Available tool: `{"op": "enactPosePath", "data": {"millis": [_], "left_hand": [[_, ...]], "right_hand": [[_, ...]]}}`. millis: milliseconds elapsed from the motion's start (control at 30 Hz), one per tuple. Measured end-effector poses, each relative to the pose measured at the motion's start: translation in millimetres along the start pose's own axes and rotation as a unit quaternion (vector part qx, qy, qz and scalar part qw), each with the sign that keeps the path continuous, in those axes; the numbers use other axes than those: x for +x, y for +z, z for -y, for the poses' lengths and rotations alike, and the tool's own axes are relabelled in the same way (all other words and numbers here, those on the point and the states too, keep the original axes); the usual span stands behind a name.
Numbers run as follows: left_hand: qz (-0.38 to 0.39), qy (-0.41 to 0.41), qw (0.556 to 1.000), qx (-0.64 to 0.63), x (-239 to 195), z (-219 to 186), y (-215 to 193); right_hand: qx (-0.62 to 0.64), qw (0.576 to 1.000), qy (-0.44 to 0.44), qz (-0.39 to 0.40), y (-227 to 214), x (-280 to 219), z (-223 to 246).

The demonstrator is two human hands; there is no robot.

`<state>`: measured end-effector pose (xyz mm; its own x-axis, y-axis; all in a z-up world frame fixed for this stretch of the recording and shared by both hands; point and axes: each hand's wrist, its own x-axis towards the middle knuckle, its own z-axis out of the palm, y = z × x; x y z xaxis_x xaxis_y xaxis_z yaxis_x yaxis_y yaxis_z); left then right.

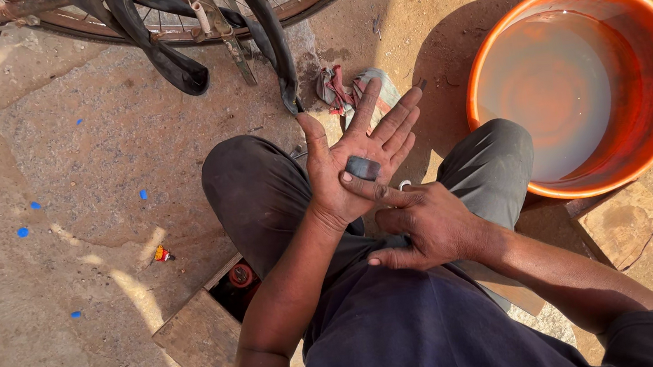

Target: The person applies glue to a bicycle inner tube and a patch, then presses the patch onto the tube. The person then inserts the repaired inner tube back into the bicycle tire.

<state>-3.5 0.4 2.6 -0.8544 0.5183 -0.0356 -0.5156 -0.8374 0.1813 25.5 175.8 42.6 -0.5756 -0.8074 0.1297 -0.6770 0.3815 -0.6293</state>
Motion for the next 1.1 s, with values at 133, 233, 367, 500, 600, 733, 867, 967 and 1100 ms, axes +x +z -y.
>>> {"op": "enactPosePath", "data": {"millis": [133, 233, 367, 500, 600, 733, 867, 967, 1100], "left_hand": [[-0.015, 0.002, 1.000, 0.016, -4, 2, -2], [-0.016, 0.005, 1.000, -0.005, 1, 4, -5], [-0.014, 0.018, 1.000, 0.009, 1, 3, -4], [-0.018, 0.016, 1.000, -0.005, 0, 1, -5], [-0.021, 0.013, 1.000, -0.007, 1, 5, -8], [-0.019, -0.014, 1.000, -0.010, 6, 27, -16], [-0.018, -0.031, 0.999, -0.025, 7, 35, -24], [-0.024, -0.036, 0.999, -0.029, 10, 35, -33], [-0.035, -0.039, 0.998, -0.033, 13, 34, -41]], "right_hand": [[0.006, 0.998, 0.037, 0.051, 2, 0, -4], [-0.044, 0.997, 0.052, 0.025, 0, 1, -13], [-0.074, 0.996, 0.038, -0.016, -1, 2, -9], [-0.054, 0.996, 0.077, -0.013, 1, -1, -5], [0.010, 0.995, 0.102, -0.012, 5, -7, -4], [0.124, 0.984, 0.127, 0.001, 16, -17, -3], [0.159, 0.981, 0.114, 0.009, 23, -25, -8], [0.161, 0.978, 0.133, 0.027, 21, -29, -12], [0.124, 0.979, 0.155, 0.050, 24, -33, -19]]}}
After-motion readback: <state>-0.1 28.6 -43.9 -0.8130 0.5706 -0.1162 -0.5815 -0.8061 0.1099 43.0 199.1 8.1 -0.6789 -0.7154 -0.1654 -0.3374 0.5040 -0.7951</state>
